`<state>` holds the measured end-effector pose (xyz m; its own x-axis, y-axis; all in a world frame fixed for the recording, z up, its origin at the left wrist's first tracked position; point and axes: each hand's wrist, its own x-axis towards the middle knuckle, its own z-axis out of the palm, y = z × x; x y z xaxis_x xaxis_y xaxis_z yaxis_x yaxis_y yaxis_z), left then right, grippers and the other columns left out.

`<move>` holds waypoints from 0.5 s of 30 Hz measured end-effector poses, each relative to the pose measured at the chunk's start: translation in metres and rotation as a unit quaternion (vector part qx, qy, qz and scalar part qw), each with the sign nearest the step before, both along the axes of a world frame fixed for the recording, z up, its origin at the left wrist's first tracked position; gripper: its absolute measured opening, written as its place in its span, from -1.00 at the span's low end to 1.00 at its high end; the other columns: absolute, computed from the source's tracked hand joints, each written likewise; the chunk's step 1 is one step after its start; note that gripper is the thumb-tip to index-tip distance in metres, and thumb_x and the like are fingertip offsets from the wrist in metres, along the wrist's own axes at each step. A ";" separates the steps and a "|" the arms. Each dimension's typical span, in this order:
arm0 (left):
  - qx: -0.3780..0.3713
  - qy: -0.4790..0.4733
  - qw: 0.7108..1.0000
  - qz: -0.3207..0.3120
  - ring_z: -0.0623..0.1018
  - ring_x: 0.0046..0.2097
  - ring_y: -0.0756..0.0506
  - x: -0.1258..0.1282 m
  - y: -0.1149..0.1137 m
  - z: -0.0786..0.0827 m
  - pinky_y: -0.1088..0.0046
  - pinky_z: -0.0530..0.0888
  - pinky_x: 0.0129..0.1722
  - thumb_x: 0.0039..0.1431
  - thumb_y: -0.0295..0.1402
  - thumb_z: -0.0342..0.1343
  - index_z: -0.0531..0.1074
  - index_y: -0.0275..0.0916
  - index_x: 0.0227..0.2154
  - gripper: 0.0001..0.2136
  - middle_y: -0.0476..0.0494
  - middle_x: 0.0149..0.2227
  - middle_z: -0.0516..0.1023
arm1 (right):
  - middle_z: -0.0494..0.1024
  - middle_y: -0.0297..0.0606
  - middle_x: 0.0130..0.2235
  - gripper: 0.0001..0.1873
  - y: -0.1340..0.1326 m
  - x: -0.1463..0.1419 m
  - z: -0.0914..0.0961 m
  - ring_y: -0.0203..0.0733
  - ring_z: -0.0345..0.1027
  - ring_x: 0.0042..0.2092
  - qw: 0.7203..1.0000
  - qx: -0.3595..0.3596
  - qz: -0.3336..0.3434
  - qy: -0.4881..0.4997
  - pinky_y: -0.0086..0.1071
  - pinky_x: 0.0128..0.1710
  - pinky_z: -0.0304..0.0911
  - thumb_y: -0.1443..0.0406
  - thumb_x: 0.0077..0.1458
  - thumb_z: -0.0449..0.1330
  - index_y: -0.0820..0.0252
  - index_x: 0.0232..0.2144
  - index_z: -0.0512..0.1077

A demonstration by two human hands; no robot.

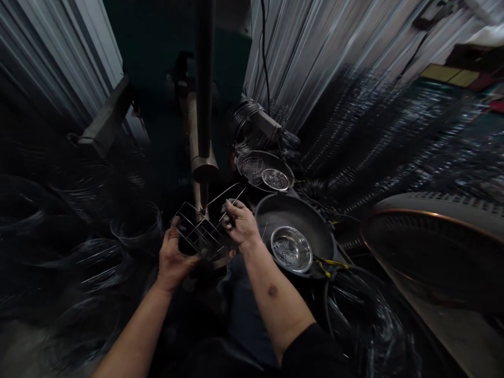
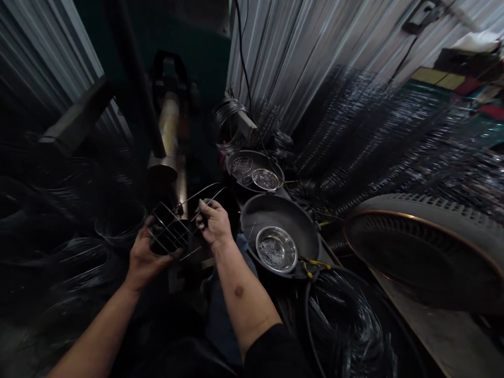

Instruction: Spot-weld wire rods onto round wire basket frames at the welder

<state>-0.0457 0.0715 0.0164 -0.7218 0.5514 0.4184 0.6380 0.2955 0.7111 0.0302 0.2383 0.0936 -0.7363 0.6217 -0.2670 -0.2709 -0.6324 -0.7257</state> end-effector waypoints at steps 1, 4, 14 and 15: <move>0.000 0.009 1.000 0.001 0.27 0.21 -0.37 0.000 -0.001 0.000 -0.02 0.33 0.13 -0.18 -0.09 0.31 0.28 -0.23 0.01 -0.33 -0.29 0.11 0.32 | 0.40 -0.49 -0.64 -0.74 -0.003 -0.001 -0.001 -0.46 0.17 -0.69 1.000 -0.003 -0.009 0.004 -0.62 -0.75 -0.06 0.34 -0.12 0.35 0.20 -0.48 0.29; -0.007 0.023 1.000 -0.004 0.27 0.20 -0.40 -0.004 -0.002 0.002 -0.06 0.31 0.14 -0.14 -0.09 0.30 0.31 -0.18 -0.05 -0.43 -0.26 0.04 0.37 | 0.39 -0.50 -0.65 -0.72 -0.010 -0.006 -0.003 -0.41 0.23 -0.68 1.000 -0.014 -0.016 0.020 -0.59 -0.75 0.02 0.28 -0.14 0.37 0.20 -0.48 0.30; 0.013 0.018 1.000 0.006 0.32 0.17 -0.40 -0.004 0.001 0.005 -0.07 0.33 0.12 -0.15 -0.08 0.30 0.26 -0.21 -0.01 -0.36 -0.31 0.04 0.37 | 0.42 -0.44 -0.68 -0.74 -0.016 -0.015 -0.005 -0.45 0.12 -0.77 0.999 -0.011 -0.027 0.026 -0.59 -0.82 -0.09 0.32 -0.22 0.39 0.25 -0.51 0.37; 0.018 0.023 1.000 0.005 0.32 0.17 -0.40 -0.004 0.001 0.004 -0.07 0.33 0.13 -0.15 -0.09 0.30 0.26 -0.22 -0.01 -0.37 -0.32 0.06 0.36 | 0.43 -0.43 -0.67 -0.76 -0.016 -0.016 -0.003 -0.47 0.10 -0.78 0.999 -0.011 -0.026 0.023 -0.59 -0.82 -0.10 0.34 -0.22 0.39 0.25 -0.51 0.38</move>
